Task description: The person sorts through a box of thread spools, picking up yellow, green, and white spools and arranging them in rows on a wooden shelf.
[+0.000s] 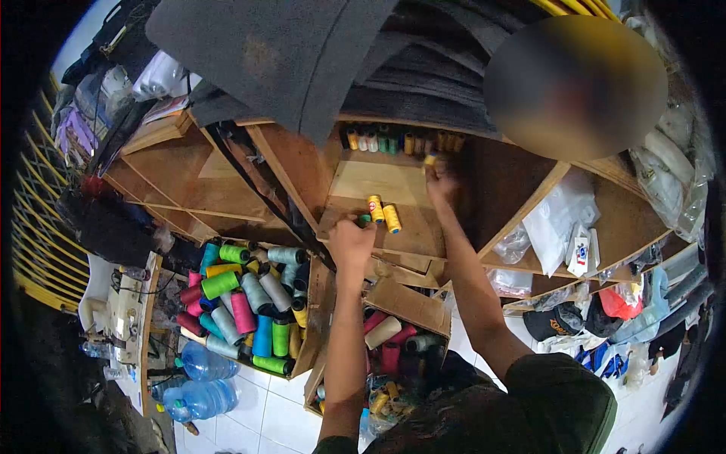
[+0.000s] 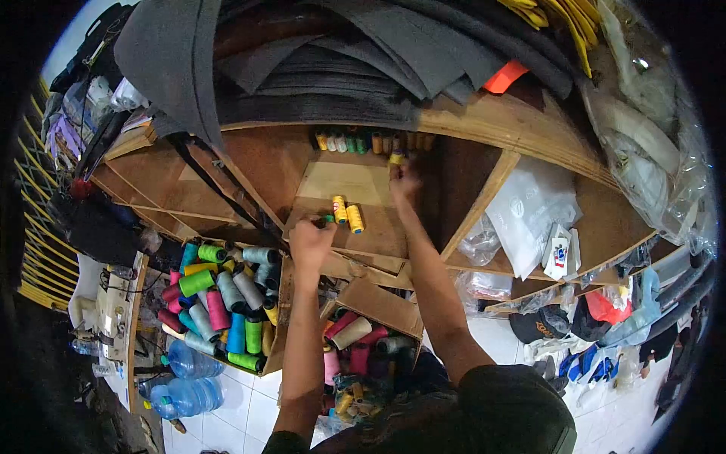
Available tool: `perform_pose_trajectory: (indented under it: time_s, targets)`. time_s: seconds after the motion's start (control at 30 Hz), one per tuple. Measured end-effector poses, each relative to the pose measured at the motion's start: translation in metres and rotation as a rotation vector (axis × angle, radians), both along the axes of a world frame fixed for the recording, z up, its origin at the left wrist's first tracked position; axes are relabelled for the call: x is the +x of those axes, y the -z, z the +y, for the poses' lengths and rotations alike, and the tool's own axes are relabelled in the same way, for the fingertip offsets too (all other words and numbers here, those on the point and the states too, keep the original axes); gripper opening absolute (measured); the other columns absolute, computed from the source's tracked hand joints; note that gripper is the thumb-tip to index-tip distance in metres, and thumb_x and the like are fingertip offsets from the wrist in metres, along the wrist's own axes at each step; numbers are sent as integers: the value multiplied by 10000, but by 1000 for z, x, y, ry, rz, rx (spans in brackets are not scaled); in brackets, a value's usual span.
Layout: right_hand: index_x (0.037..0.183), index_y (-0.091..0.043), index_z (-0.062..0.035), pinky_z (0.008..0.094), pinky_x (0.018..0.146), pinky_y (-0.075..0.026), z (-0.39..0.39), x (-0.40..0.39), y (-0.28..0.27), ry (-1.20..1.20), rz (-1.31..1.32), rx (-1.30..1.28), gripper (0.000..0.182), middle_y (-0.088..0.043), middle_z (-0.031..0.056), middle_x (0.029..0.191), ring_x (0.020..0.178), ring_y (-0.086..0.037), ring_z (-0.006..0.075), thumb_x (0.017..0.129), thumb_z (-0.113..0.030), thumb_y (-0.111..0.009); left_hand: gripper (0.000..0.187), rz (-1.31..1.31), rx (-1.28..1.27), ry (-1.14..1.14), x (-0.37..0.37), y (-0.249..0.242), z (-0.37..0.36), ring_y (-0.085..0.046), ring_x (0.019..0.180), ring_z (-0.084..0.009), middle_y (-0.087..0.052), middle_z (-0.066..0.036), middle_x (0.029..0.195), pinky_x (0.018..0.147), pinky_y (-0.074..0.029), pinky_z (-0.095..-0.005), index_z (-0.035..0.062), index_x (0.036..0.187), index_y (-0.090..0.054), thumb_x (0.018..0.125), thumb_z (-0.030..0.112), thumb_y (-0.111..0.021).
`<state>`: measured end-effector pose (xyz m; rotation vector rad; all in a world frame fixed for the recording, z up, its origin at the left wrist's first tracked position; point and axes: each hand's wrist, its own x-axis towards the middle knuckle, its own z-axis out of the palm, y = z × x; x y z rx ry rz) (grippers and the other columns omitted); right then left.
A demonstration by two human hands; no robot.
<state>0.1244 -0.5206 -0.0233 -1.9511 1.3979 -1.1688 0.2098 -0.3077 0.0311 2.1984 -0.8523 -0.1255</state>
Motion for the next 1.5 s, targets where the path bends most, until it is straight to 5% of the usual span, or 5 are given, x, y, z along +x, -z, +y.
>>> perform_pose_trajectory:
  time_s: [0.2, 0.4, 0.93, 1.27, 1.5]
  targets:
    - [972, -603, -33, 406, 647, -478, -82, 26, 68, 559, 285, -551, 241, -612, 145, 832, 727, -595, 316, 873, -251, -578, 294, 503, -488, 112, 17, -7, -19, -635, 676, -182, -667, -88, 744, 635, -487, -313, -11, 1002, -671, 759, 153, -689]
    - [980, -600, -10, 389, 638, -468, -121, 40, 90, -6, -428, -274, 229, -588, 170, 845, 749, -582, 332, 816, -164, -640, 381, 697, -794, 168, 2, -12, -39, -584, 898, -115, -626, -88, 1069, 770, -459, -244, -5, 1201, -584, 842, 83, -675]
    - [1110, -608, -17, 348, 838, -461, 52, -30, -56, -687, -314, 226, 375, -628, 110, 978, 932, -596, 222, 810, -227, -687, 485, 465, -696, 306, -6, -19, -79, -588, 842, -121, -634, -96, 978, 746, -502, -257, -32, 1240, -497, 807, 38, -703]
    - [959, -645, -19, 324, 768, -478, -21, -23, 18, -49, -507, 86, 227, -669, 110, 909, 813, -623, 202, 799, -163, -716, 263, 158, 292, 4, -11, -42, -52, -636, 922, -363, -652, -237, 942, 748, -511, -426, -43, 954, -636, 844, 196, -653]
    - [870, -623, -4, 382, 601, -476, -72, 10, 48, 432, -37, -633, 186, -603, 199, 770, 666, -596, 356, 766, -157, -646, 319, -126, -16, -65, 1, 5, -55, -640, 811, -384, -651, -237, 881, 721, -516, -431, -38, 1020, -616, 809, 192, -681]
